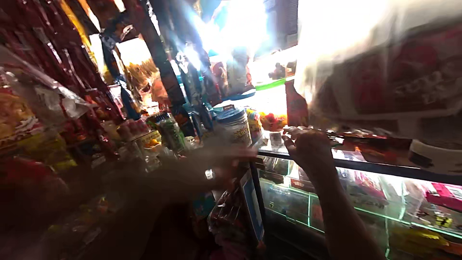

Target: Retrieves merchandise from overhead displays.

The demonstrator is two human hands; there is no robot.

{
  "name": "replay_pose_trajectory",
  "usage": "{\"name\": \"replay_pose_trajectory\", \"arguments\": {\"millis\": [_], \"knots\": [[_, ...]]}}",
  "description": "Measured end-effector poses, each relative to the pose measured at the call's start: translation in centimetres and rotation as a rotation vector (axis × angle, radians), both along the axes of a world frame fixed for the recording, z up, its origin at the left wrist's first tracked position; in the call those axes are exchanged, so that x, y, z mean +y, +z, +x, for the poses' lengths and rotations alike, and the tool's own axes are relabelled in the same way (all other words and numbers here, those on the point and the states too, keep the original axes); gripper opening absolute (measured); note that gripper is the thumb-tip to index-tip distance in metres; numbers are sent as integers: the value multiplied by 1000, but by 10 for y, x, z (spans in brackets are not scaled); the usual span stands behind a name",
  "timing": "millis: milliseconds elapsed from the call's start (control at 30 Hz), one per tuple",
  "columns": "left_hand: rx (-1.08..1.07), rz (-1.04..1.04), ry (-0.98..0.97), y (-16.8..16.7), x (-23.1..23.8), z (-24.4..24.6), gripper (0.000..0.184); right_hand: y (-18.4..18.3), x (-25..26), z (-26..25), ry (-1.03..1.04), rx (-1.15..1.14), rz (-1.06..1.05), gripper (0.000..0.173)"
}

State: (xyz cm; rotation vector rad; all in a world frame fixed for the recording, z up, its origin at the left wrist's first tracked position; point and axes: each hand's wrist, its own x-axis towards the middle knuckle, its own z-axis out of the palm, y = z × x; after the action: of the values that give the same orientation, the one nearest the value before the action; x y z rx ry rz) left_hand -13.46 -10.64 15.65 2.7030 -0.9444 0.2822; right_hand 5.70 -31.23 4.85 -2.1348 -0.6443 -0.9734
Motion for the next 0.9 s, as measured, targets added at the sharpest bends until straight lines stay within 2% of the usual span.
{"name": "replay_pose_trajectory", "arguments": {"millis": [67, 100, 167, 200, 233, 300, 333, 400, 533, 600, 700, 800, 900], "knots": [[-196, -23, 123, 44, -37, 24, 49, -2, 0, 4, -7, -17, -21, 25], [-207, -140, 120, 63, -46, 46, 49, -2, 1, 5, -14, -25, -21, 25], [-128, -572, 87, 89, -56, 86, 32, -1, 1, 3, -17, -3, -7, 26], [-164, -706, 168, 98, -57, 102, 20, -1, 1, 3, -26, 6, -9, 26], [-257, -722, 338, 103, -56, 112, 15, 0, 0, 3, -34, 22, -16, 27], [-370, -512, 682, 112, -48, 109, 29, 1, 0, 2, -46, 49, -27, 27], [-399, -492, 783, 114, -44, 102, 33, 2, 0, 2, -47, 61, -30, 27], [-542, -598, 867, 116, -31, 89, 44, 3, -1, 1, -37, 96, -46, 28], [-718, -815, 785, 138, 43, 96, 75, 4, -2, 1, -36, 115, -68, 27], [-782, -956, 688, 148, 67, 88, 73, 4, -1, 2, -44, 113, -77, 27], [-814, -1037, 609, 156, 74, 58, 67, 4, -1, 3, -45, 110, -84, 26], [-783, -1006, 605, 158, 76, 42, 60, 1, -2, 7, -43, 71, -73, 24], [-839, -937, 558, 163, 99, 54, 56, 2, -3, 4, -41, 79, -74, 23]]}}
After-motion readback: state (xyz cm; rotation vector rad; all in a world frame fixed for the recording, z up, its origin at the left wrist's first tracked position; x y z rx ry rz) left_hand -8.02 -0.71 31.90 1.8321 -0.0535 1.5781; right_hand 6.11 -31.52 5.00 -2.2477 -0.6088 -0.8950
